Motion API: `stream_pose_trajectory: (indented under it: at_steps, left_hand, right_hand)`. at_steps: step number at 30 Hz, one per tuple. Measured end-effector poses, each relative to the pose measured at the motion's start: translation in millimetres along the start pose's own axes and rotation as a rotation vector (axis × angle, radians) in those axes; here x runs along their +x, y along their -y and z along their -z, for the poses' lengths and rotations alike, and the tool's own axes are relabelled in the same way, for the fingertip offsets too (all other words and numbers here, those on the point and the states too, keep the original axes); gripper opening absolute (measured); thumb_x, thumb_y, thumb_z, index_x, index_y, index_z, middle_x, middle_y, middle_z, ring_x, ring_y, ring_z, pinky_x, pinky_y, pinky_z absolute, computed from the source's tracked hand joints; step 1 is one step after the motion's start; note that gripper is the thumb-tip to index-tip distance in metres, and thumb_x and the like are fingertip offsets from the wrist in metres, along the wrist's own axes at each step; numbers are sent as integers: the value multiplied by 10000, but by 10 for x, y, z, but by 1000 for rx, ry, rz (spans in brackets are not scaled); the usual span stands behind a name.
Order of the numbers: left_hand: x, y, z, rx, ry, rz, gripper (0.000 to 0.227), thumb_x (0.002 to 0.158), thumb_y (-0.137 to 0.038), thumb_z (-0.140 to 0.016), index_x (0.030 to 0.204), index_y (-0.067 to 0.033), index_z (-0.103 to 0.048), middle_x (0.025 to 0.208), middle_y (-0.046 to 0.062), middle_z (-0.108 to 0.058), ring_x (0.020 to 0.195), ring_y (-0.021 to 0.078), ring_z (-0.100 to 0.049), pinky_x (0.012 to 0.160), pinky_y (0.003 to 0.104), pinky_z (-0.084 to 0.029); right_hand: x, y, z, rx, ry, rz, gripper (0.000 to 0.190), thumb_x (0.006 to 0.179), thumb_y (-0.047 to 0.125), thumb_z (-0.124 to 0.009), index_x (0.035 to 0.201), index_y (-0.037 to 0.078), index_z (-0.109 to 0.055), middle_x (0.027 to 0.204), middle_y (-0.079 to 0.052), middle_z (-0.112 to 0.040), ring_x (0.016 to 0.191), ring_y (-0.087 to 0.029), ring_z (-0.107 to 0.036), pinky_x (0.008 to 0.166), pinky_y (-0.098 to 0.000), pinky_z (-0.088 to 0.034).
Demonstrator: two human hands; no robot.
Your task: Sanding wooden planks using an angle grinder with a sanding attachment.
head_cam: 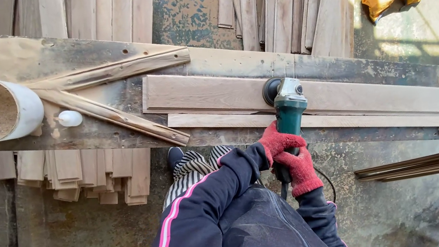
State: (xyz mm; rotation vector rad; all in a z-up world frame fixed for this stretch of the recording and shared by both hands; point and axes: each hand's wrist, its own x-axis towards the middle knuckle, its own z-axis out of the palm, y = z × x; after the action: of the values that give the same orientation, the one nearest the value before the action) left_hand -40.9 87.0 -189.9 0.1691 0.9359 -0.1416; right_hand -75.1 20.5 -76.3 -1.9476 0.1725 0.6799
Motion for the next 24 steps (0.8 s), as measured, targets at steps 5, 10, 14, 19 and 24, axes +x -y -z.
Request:
stream_pose_trajectory:
  at_steps: [5,10,14,19,24]
  left_hand:
    - [197,-133,98,-73,39,94,479,860,-366,-835,1178,-47,-674,928,158,-703,815,311,-752,839,447,-611]
    - [141,-147,288,224,78,-199,949,417,-23,-1040,1257,-84,-603,964,186,-731,907,420,-735,805,550,-606]
    - [108,-212,451,258,29,-262,928,430,-38,-1050,1242,-130,-610,989,162,-735,912,390,-739,798,541,-634]
    - [-110,-463,657,177,-13,-289,892,453,-46,-1049,1233,-107,-620,978,171,-732,896,396,-741,763,525,-659]
    - [-275,-739,978,100,-39,-336,853,469,-49,-1046,1215,-83,-634,961,166,-744,884,384,-749,714,524,-666]
  right_hand:
    - [149,0,41,-14,52,4,443,562,114,-938,891,44,-651,749,-170,-648,683,-268,-642,641,-459,-578]
    - [308,-173,11,-5,115,-7,467,561,97,-945,921,53,-651,755,-184,-655,623,-284,-662,549,-472,-597]
    - [483,-356,-79,32,191,-27,505,582,57,-926,964,5,-600,744,-258,-639,554,-383,-672,477,-532,-592]
    - [238,74,-478,-34,283,15,430,630,21,-851,933,-5,-547,633,-280,-627,469,-396,-661,430,-514,-585]
    - [9,268,-877,-78,340,39,433,584,14,-867,916,-36,-594,678,-268,-620,496,-401,-665,447,-519,-593]
